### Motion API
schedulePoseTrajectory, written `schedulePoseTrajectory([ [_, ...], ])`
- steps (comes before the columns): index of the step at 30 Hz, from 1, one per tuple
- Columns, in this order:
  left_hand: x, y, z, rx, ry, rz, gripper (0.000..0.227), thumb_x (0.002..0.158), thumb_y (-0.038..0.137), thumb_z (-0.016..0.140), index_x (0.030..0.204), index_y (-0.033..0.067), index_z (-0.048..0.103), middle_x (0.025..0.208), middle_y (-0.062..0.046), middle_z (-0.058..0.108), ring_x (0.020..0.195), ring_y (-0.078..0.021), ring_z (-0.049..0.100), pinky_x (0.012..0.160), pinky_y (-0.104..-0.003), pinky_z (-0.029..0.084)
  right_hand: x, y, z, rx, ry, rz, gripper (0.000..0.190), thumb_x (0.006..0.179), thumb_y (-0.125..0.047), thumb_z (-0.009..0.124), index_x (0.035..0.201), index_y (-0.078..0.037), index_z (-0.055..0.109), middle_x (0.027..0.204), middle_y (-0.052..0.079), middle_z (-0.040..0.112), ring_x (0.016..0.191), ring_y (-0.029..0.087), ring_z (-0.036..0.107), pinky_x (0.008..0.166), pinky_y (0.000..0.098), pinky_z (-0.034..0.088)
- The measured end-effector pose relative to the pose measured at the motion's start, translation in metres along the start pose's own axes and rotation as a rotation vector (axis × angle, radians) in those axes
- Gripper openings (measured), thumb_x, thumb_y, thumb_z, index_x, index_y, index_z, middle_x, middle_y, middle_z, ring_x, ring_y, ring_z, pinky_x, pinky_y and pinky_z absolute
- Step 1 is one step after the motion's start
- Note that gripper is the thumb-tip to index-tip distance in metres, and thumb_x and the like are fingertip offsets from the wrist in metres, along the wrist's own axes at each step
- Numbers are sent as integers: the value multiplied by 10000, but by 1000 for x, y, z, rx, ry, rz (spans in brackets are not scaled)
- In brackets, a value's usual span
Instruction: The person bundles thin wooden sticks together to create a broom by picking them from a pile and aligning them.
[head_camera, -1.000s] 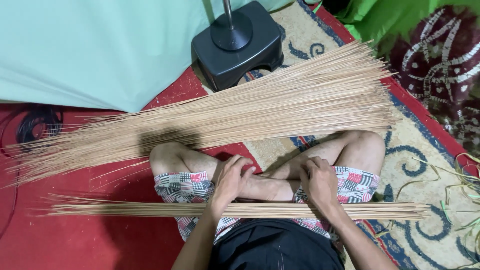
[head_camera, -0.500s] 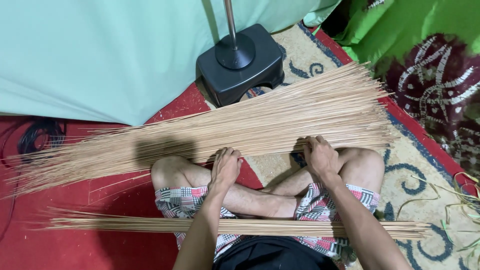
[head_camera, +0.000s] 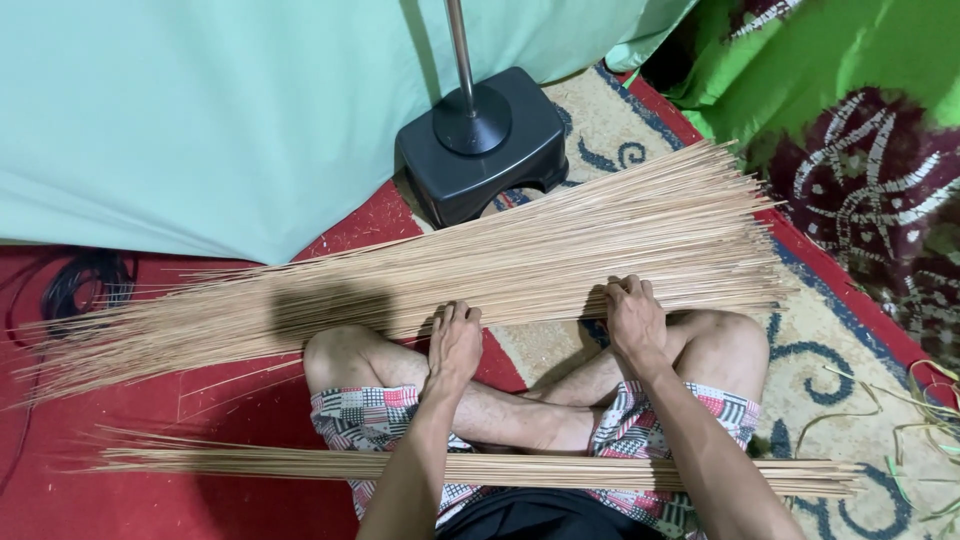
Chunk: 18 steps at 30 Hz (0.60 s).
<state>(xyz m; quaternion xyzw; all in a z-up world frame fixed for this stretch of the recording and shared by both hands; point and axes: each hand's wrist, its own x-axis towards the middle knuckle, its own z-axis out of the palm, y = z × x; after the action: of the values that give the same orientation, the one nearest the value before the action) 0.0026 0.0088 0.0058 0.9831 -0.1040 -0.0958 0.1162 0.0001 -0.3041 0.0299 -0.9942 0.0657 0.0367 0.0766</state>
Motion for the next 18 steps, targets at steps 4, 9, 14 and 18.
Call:
schedulePoseTrajectory([
  [4, 2, 1, 3, 16, -7, -8, 201, 948, 178, 618, 1143, 142, 652, 1143, -60, 578, 1139, -245, 546, 922, -399, 493, 7, 7, 16, -24, 2, 11, 167, 1023, -280, 580, 1074, -249, 737, 1099, -19, 565, 1144, 205, 563, 893, 354, 605],
  [9, 3, 2, 6, 35, -24, -28, 193, 944, 152, 629, 1135, 152, 658, 1138, -53, 583, 1131, -245, 555, 928, -405, 499, 11, 11, 23, -18, -22, 36, 138, 1022, -282, 585, 1019, -237, 715, 1119, -23, 543, 1168, 202, 530, 904, 351, 596],
  [14, -1, 4, -5, 38, 38, -1, 190, 916, 82, 624, 1082, 144, 692, 1086, -60, 611, 1090, -248, 586, 910, -399, 495, 9, 14, 32, 21, 6, 49, 59, 982, -301, 657, 978, -251, 688, 1082, -37, 540, 1149, 194, 540, 885, 347, 602],
  [18, -3, 5, -11, 13, 149, 33, 172, 911, 58, 612, 1027, 135, 713, 1011, -67, 630, 1029, -253, 615, 869, -399, 494, 5, 12, 25, 101, 22, 79, 66, 981, -306, 665, 992, -249, 695, 1066, -29, 553, 1136, 199, 559, 885, 363, 608],
])
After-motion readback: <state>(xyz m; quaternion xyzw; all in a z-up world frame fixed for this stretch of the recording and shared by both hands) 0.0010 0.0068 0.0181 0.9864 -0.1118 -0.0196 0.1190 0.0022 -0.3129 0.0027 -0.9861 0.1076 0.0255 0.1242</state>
